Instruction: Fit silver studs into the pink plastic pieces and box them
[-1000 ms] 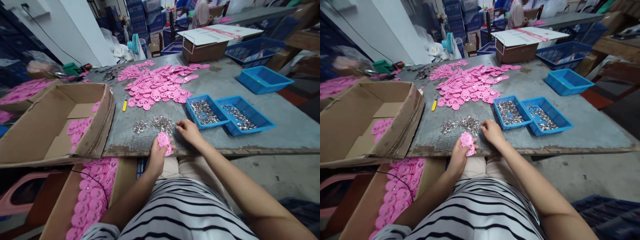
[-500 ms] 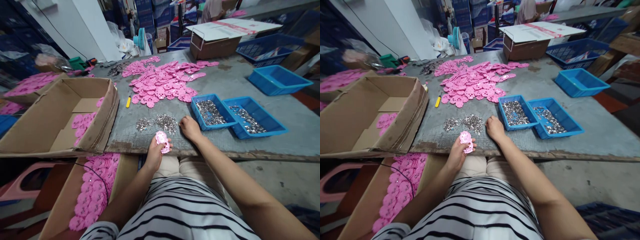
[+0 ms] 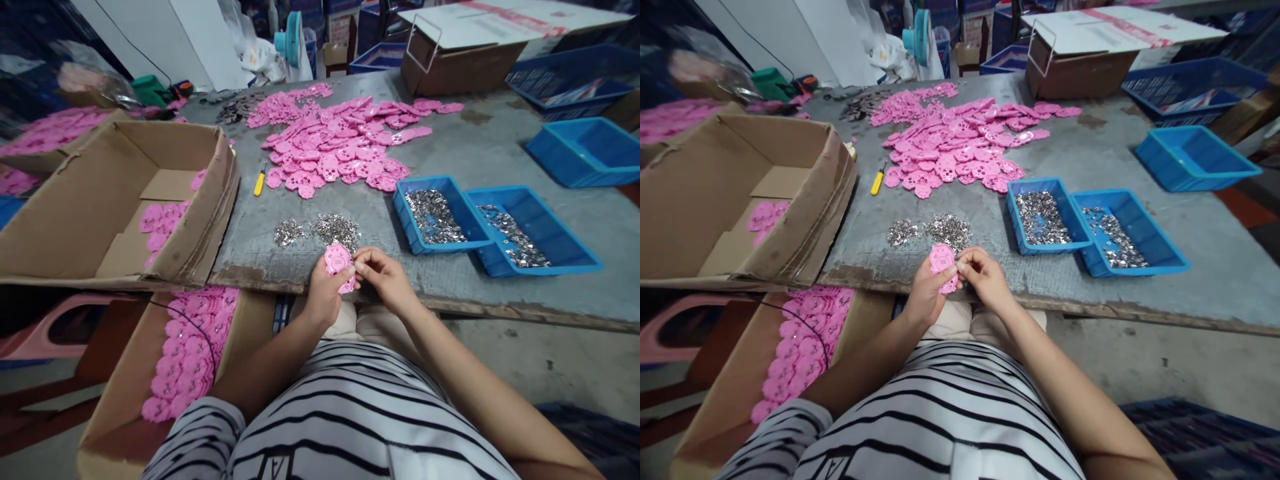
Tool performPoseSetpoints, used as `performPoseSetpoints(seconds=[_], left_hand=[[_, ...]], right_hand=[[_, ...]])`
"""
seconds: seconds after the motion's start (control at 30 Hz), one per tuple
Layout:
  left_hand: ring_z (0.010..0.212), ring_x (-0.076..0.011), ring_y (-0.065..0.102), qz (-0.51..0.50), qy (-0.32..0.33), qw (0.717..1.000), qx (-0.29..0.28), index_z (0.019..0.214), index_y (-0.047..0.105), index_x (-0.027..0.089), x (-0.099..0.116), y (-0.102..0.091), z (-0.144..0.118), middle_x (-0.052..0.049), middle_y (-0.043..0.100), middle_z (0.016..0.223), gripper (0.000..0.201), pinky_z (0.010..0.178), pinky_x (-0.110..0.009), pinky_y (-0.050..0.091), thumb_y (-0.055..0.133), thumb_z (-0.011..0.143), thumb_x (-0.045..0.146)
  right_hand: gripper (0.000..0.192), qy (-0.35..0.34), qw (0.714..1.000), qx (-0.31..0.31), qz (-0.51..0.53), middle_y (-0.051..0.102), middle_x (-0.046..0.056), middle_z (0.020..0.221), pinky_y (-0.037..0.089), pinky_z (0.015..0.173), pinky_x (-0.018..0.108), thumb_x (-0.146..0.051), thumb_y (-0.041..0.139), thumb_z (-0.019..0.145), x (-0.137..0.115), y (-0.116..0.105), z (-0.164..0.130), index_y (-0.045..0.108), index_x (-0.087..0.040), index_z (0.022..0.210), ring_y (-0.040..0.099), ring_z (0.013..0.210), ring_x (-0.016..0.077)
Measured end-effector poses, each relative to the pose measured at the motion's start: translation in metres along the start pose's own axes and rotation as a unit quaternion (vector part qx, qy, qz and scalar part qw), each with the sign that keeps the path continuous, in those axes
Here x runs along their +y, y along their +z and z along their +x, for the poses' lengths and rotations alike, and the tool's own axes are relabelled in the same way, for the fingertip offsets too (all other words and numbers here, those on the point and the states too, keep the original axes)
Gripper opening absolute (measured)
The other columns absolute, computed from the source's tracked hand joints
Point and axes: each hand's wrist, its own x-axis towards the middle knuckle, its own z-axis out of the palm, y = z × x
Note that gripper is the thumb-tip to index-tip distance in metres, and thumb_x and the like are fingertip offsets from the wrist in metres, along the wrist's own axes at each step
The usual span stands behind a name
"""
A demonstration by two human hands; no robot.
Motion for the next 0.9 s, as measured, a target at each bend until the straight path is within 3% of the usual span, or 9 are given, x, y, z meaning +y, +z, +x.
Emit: performPoseSetpoints(seconds=[0.2, 0.3, 0.57, 0.73, 0.9], left_hand=[[0.054, -0.0066, 0.054, -0.014, 0.014, 0.999, 0.03, 0.083, 0.052, 0.016, -0.003, 0.006, -0.003, 0.004, 0.059, 0.068, 0.048, 0.047, -0.018, 0.044, 0.083, 0.048, 0.026], [0.051, -0.0058, 0.053, -0.003, 0.008, 1.0, 0.023, 0.083, 0.052, 0.016, -0.002, 0.003, -0.005, 0.004, 0.059, 0.067, 0.048, 0.047, -0.018, 0.044, 0.083, 0.049, 0.027], [0.05, -0.0089, 0.057, 0.022, -0.002, 1.0, 0.022, 0.083, 0.051, 0.015, 0.007, 0.006, -0.012, 0.004, 0.059, 0.063, 0.047, 0.044, -0.02, 0.045, 0.082, 0.049, 0.026], [0.053, -0.0085, 0.058, 0.057, 0.037, 0.997, 0.034, 0.086, 0.052, 0.016, 0.006, 0.009, -0.015, 0.003, 0.063, 0.07, 0.039, 0.047, -0.02, 0.047, 0.076, 0.055, 0.02], [0.05, -0.0077, 0.056, 0.101, 0.062, 0.991, 0.06, 0.081, 0.052, 0.017, 0.003, 0.008, -0.014, 0.004, 0.061, 0.065, 0.029, 0.046, -0.019, 0.046, 0.069, 0.057, 0.014]], right_hand=[[0.02, -0.101, 0.985, 0.034, -0.133, 0.062, 0.006, 0.089, 0.049, 0.082, 0.037, -0.037, 0.058, 0.084, -0.008, 0.0, -0.011, 0.065, -0.022, 0.074, 0.058, 0.089, 0.0196], [0.017, -0.083, 0.989, 0.04, -0.115, 0.063, 0.005, 0.089, 0.05, 0.079, 0.037, -0.039, 0.067, 0.078, -0.009, -0.001, -0.013, 0.068, -0.023, 0.073, 0.059, 0.085, 0.019], [0.021, 0.037, 0.994, 0.06, 0.078, 0.065, 0.003, 0.083, 0.051, 0.076, 0.036, -0.041, 0.076, 0.067, -0.01, -0.001, -0.011, 0.069, -0.022, 0.064, 0.061, 0.077, 0.0166], [0.016, 0.023, 0.994, 0.082, 0.063, 0.065, 0.003, 0.08, 0.051, 0.075, 0.035, -0.038, 0.078, 0.066, -0.013, 0.0, -0.015, 0.071, -0.024, 0.061, 0.061, 0.077, 0.017], [0.008, -0.016, 0.997, 0.08, -0.002, 0.064, 0.003, 0.078, 0.05, 0.073, 0.034, -0.03, 0.076, 0.067, -0.014, 0.001, -0.016, 0.073, -0.025, 0.062, 0.061, 0.078, 0.0176]])
